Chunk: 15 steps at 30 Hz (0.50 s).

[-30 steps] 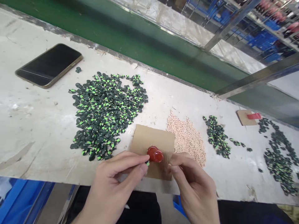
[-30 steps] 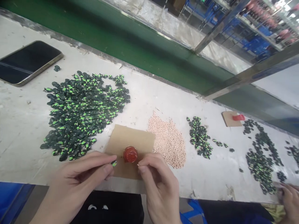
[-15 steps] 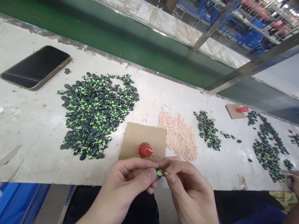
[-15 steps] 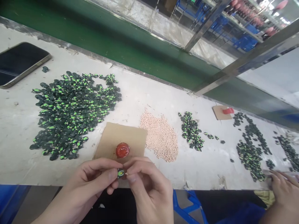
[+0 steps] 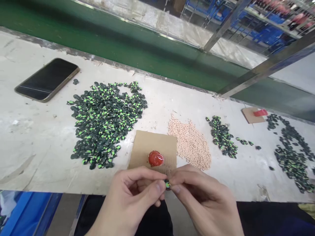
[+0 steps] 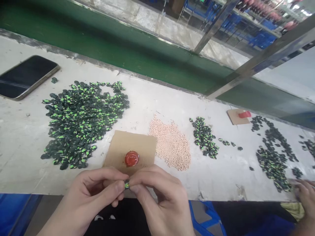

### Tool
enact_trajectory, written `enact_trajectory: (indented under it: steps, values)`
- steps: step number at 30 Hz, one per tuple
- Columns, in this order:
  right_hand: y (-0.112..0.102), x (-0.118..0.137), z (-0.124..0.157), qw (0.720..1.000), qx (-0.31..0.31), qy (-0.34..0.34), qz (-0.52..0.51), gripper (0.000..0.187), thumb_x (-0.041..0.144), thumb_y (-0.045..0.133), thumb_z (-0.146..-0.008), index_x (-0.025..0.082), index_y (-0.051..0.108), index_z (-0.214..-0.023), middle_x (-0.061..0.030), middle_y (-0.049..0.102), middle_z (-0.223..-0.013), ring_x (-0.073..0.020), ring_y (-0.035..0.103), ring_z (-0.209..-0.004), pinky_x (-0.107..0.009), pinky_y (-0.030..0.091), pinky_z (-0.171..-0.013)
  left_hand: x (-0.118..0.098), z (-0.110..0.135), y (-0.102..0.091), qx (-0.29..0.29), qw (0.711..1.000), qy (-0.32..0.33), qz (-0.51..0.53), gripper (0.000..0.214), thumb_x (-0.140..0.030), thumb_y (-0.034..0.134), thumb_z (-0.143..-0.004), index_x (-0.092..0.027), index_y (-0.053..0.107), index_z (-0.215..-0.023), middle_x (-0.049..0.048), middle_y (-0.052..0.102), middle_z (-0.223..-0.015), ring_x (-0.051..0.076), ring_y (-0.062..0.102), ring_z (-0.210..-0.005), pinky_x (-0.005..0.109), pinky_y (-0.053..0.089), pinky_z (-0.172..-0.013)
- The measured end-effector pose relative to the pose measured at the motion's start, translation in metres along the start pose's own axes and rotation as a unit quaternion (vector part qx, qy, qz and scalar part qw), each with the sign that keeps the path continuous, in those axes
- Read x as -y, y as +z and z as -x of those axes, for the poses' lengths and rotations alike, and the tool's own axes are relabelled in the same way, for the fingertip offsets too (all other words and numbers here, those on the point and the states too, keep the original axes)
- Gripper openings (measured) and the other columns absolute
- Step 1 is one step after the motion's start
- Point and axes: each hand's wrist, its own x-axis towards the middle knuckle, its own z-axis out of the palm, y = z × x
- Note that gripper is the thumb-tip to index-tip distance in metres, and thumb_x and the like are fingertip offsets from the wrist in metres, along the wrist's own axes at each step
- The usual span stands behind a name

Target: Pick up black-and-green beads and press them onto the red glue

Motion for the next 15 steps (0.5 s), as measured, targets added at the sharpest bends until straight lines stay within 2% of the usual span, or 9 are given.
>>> enact_trajectory:
  steps: [3,5,8,11,15]
  values:
    - [0.0,0.002,-0.004,1.0,0.017,0.003,-0.002,0.024,0.007,0.073,-0.088,0.029,0.08,-0.086,0.002,0.079,-0.079,-0.0125,0.074,-0.069,-0.016,0.062,-0.063,-0.002,0.001,0.001,0.005,1.0,0.001,0.019,0.013,-0.031,0.094,-0.066,-0.022,0.085,-0.07,-0.0035,0.068,-0.053,0.008,0.06,-0.053,0.016,0.054,-0.058]
    - [0.003,0.001,-0.002,1.0,0.004,0.006,-0.026,0.025,0.007,0.073,-0.088,0.03,0.082,-0.085,0.002,0.08,-0.08,-0.0125,0.075,-0.071,-0.016,0.063,-0.064,-0.003,0.002,0.002,0.011,0.999,-0.013,0.05,0.021,-0.036,0.097,-0.064,-0.021,0.085,-0.071,-0.0036,0.07,-0.054,0.006,0.061,-0.053,0.012,0.052,-0.057]
    - [0.013,-0.003,0.008,0.995,-0.036,-0.01,-0.096,0.031,0.008,0.077,-0.086,0.035,0.084,-0.1,0.0009,0.082,-0.089,-0.0149,0.079,-0.078,-0.018,0.066,-0.07,-0.002,0.007,0.005,0.016,0.992,-0.028,0.119,0.031,-0.043,0.102,-0.057,-0.021,0.084,-0.07,-0.0044,0.072,-0.056,0.005,0.063,-0.054,0.009,0.05,-0.054]
    - [0.023,-0.006,0.019,0.982,-0.072,-0.03,-0.17,0.04,0.01,0.08,-0.087,0.041,0.081,-0.113,0.0019,0.083,-0.09,-0.014,0.079,-0.074,-0.019,0.067,-0.068,0.001,0.016,0.01,0.011,0.989,-0.003,0.144,0.032,-0.041,0.103,-0.054,-0.021,0.081,-0.067,-0.0037,0.075,-0.057,0.005,0.066,-0.053,0.009,0.051,-0.052]
    - [0.028,-0.006,0.029,0.979,-0.056,-0.036,-0.192,0.035,0.01,0.077,-0.089,0.04,0.082,-0.109,0.0008,0.082,-0.091,-0.013,0.078,-0.068,-0.02,0.067,-0.064,0.008,0.03,0.015,-0.021,0.991,0.05,0.119,0.033,-0.041,0.103,-0.054,-0.02,0.08,-0.065,-0.0009,0.077,-0.059,0.008,0.068,-0.053,0.01,0.054,-0.051]
